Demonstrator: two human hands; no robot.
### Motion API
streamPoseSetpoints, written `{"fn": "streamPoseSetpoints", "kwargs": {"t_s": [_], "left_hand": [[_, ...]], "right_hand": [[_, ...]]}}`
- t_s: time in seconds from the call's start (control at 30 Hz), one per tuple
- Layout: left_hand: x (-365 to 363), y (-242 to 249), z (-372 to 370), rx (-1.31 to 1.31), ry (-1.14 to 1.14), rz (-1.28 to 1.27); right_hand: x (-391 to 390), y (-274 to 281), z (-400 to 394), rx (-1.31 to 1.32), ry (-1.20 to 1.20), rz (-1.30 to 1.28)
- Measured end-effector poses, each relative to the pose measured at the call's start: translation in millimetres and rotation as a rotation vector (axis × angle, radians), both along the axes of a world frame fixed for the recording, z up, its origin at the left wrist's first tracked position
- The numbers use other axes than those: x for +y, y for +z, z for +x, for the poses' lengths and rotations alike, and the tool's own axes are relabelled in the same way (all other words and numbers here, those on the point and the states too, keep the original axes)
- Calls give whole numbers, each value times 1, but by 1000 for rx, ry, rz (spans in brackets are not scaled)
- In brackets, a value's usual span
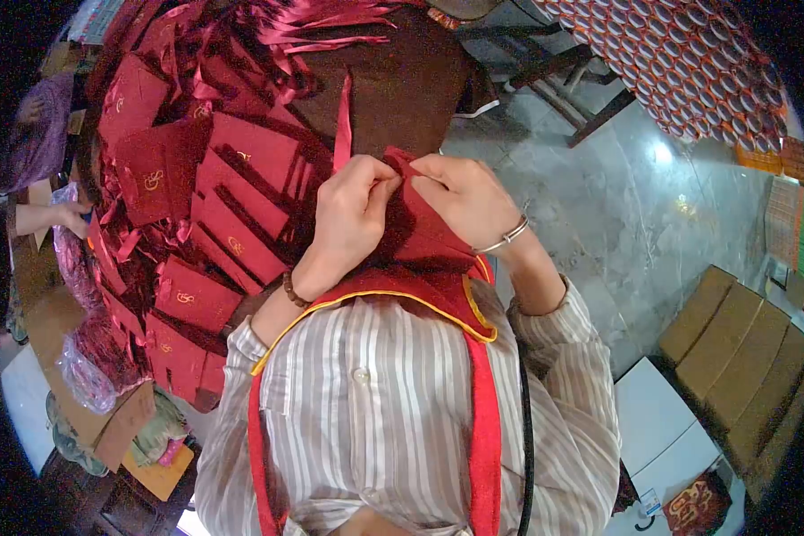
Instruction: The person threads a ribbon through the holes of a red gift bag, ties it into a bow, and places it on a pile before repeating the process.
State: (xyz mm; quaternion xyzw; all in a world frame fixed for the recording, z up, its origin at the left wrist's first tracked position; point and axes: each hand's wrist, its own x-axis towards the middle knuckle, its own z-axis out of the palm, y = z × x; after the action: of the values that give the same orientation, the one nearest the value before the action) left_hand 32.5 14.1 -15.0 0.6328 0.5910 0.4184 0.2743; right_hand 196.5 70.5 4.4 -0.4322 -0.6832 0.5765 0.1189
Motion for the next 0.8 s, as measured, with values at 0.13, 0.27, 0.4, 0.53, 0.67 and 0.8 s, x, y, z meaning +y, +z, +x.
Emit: {"fn": "streamPoseSetpoints", "kwargs": {"t_s": [0.13,0.27,0.4,0.53,0.67,0.8], "left_hand": [[-2,-2,1,92,1,73],[-3,-4,0,16,27,-4],[-4,0,-3,-8,5,2],[-4,3,-6,-27,2,-49],[-5,1,-9,-14,-15,-39],[-4,-2,-12,29,-24,19]], "right_hand": [[-1,-9,0,29,-14,59],[1,-11,0,25,-12,66],[5,-5,1,-48,11,30],[5,-15,7,47,0,-53],[5,-16,8,84,-29,-34],[5,-11,8,70,-36,-111]]}}
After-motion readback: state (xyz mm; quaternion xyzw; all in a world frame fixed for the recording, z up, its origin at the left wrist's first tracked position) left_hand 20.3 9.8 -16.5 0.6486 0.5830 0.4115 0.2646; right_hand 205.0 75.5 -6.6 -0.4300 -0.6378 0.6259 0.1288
